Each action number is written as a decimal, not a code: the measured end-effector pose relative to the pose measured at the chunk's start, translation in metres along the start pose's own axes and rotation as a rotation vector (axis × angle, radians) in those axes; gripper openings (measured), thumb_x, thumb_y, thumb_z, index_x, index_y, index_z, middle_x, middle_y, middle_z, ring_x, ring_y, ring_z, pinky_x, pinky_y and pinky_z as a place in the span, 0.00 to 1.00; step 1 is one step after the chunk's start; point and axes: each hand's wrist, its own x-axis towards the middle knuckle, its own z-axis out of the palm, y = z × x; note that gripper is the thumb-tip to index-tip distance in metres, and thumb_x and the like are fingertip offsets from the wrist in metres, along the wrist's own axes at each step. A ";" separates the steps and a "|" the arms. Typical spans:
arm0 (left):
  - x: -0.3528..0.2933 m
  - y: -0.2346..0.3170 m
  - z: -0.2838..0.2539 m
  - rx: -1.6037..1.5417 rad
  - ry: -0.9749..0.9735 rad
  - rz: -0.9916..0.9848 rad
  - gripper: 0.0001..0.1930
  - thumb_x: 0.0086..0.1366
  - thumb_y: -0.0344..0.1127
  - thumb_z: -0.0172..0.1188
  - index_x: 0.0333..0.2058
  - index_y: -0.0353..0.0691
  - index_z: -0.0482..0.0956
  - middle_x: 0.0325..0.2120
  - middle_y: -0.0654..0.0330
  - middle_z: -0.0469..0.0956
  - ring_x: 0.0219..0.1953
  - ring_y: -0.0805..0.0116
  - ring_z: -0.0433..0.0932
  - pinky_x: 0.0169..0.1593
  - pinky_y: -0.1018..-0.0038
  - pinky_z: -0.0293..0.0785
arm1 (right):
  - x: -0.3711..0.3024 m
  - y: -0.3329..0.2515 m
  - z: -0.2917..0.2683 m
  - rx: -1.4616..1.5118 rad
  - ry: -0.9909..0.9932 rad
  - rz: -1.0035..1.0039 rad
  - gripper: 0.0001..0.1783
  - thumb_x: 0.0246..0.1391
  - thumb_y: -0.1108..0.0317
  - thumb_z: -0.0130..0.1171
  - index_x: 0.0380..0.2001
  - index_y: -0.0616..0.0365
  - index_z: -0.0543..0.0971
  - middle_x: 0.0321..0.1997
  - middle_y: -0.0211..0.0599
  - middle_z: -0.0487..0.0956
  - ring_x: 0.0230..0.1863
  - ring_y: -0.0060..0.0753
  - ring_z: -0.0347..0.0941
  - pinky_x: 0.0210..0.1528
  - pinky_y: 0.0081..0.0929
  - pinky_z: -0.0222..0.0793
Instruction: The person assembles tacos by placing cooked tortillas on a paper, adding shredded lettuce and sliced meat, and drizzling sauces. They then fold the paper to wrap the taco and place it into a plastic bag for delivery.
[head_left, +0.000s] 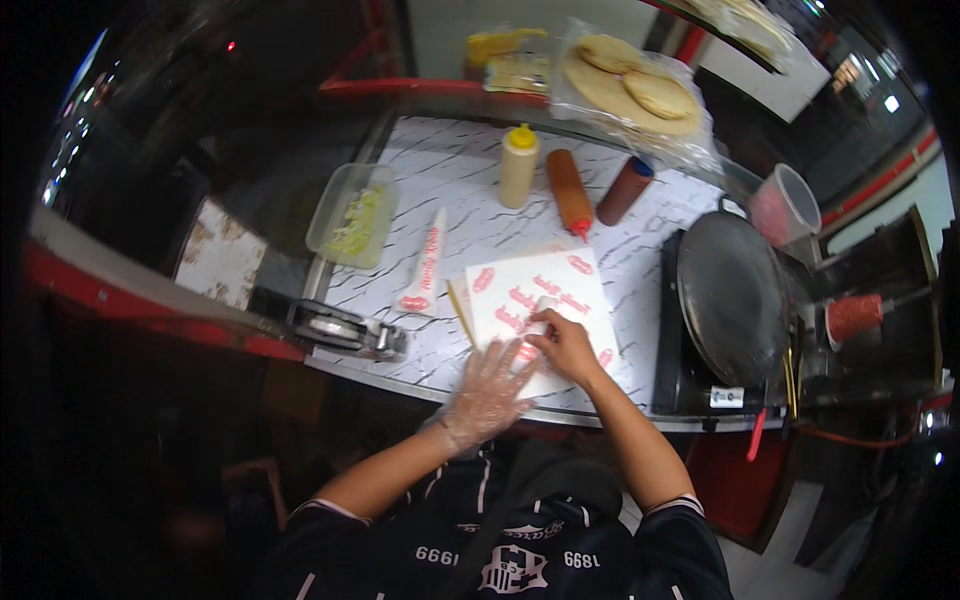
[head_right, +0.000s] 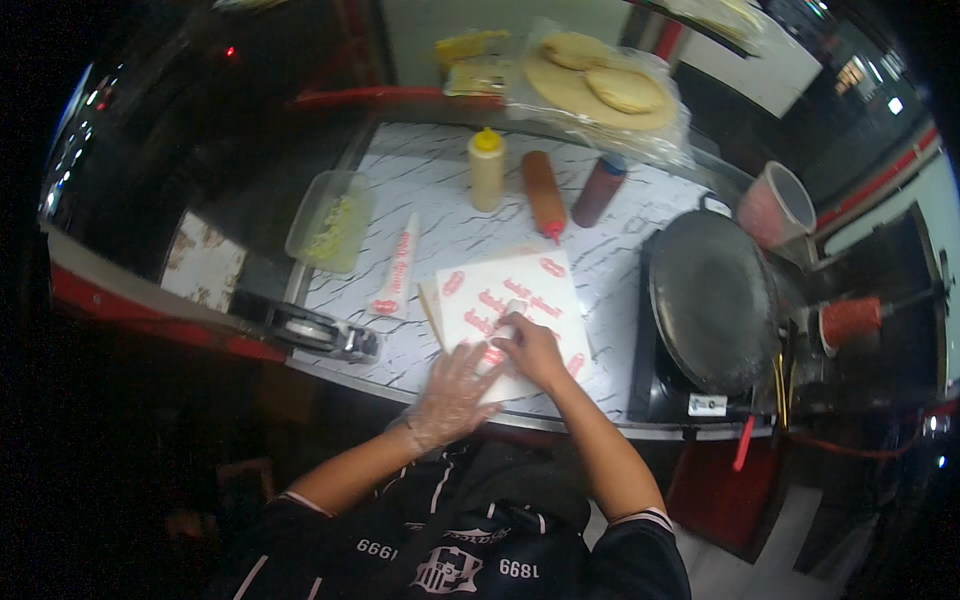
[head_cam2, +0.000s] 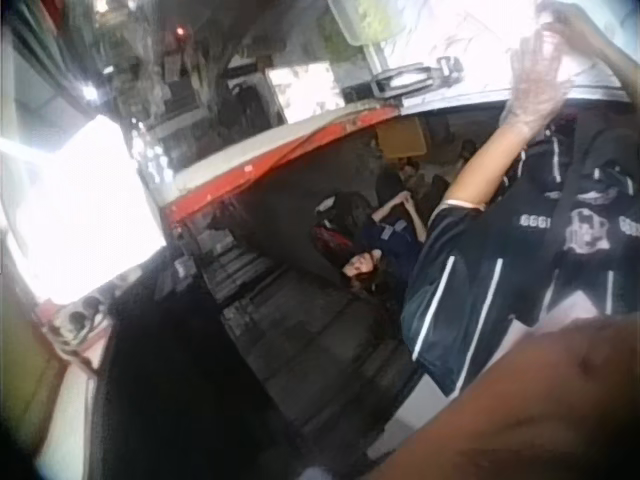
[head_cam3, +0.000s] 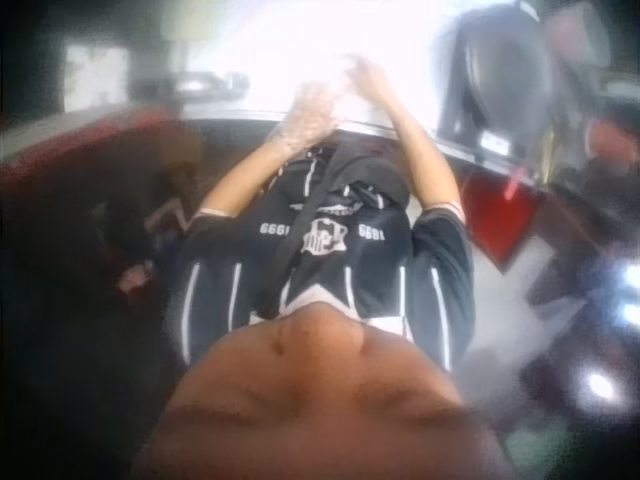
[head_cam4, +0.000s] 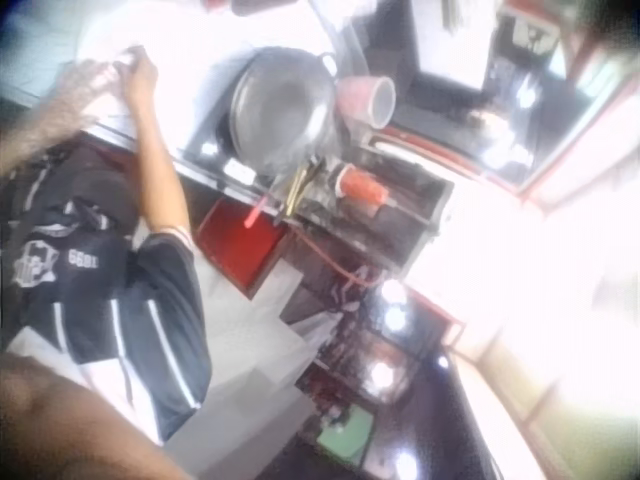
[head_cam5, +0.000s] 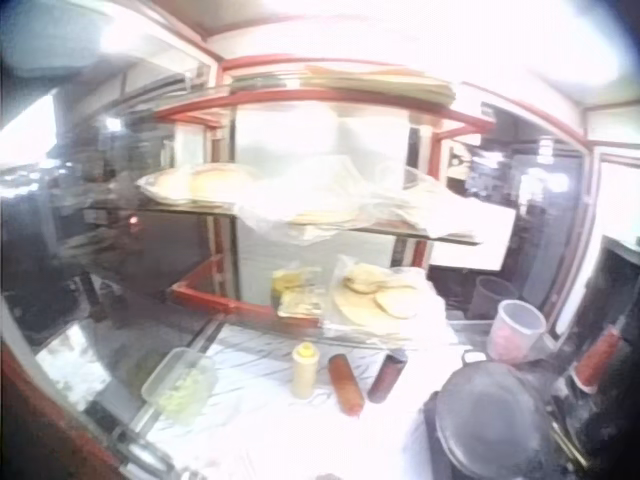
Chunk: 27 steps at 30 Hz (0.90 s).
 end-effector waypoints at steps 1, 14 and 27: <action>-0.001 0.000 0.004 -0.009 -0.050 -0.024 0.37 0.67 0.57 0.61 0.67 0.40 0.68 0.69 0.42 0.61 0.71 0.38 0.58 0.69 0.40 0.56 | 0.002 -0.004 -0.002 0.021 -0.010 -0.003 0.20 0.56 0.63 0.71 0.50 0.57 0.82 0.24 0.36 0.77 0.26 0.31 0.74 0.33 0.32 0.72; 0.005 -0.028 0.072 -0.105 0.306 0.111 0.39 0.68 0.63 0.53 0.69 0.43 0.66 0.67 0.34 0.62 0.68 0.30 0.60 0.73 0.41 0.49 | 0.098 -0.189 0.118 -0.194 -0.674 -0.397 0.17 0.59 0.57 0.68 0.46 0.57 0.85 0.37 0.47 0.84 0.42 0.54 0.81 0.50 0.43 0.77; -0.002 -0.026 0.065 -0.003 0.142 0.009 0.34 0.70 0.65 0.48 0.70 0.59 0.69 0.70 0.32 0.59 0.70 0.26 0.58 0.64 0.23 0.51 | 0.058 -0.129 0.146 -0.022 -0.334 -0.275 0.05 0.51 0.72 0.71 0.31 0.60 0.86 0.39 0.47 0.76 0.43 0.51 0.76 0.48 0.40 0.74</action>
